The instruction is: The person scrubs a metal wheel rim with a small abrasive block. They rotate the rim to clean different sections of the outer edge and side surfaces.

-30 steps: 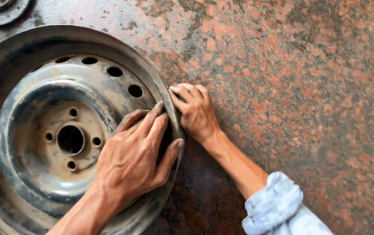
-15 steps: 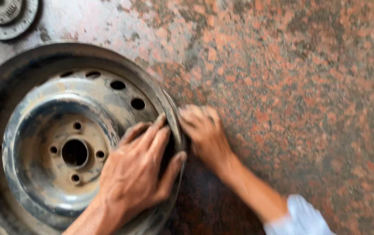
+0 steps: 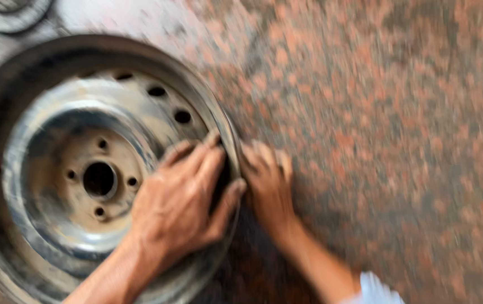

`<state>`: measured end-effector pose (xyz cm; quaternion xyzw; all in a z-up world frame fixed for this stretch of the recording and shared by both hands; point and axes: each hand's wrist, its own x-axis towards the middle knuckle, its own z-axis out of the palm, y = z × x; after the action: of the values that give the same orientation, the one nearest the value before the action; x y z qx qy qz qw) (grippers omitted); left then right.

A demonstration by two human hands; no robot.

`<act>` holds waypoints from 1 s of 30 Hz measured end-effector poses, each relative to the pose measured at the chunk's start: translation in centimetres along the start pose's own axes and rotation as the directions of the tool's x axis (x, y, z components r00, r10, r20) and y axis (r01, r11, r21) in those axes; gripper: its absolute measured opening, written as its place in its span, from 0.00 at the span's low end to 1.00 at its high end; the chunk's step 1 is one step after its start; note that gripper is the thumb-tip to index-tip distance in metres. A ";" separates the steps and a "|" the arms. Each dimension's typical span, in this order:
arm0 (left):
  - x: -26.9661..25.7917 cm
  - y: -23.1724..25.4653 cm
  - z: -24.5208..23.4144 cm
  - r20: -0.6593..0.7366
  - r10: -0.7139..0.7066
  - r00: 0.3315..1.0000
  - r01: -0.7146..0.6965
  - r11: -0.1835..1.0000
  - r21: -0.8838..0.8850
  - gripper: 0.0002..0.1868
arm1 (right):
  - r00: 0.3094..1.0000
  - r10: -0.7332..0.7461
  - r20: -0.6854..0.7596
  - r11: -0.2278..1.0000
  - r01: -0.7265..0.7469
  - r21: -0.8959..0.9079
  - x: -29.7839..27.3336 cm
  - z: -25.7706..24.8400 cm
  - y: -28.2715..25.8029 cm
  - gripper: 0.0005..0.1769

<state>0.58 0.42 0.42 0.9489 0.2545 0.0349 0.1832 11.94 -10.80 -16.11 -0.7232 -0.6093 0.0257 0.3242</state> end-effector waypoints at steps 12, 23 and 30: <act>-0.3 0.1 0.4 -0.019 -0.006 1.000 0.007 0.999 0.033 0.28 | 0.985 0.152 0.084 0.986 -0.146 -0.076 -2.2 0.4 -1.7 0.28; -0.1 0.0 0.2 -0.081 0.042 0.996 -0.039 0.999 0.033 0.28 | 0.986 0.151 0.069 0.988 -0.149 -0.036 -2.5 0.7 -1.5 0.27; 1.7 3.0 2.8 -0.186 -0.348 0.919 0.344 0.937 -0.059 0.40 | 0.999 -0.002 0.045 0.997 0.006 -0.078 -4.2 -0.2 -1.9 0.30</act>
<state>3.88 -2.06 -1.11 0.8787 0.4343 0.0971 0.1726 9.32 -14.51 -16.54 -0.7333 -0.6184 0.0177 0.2819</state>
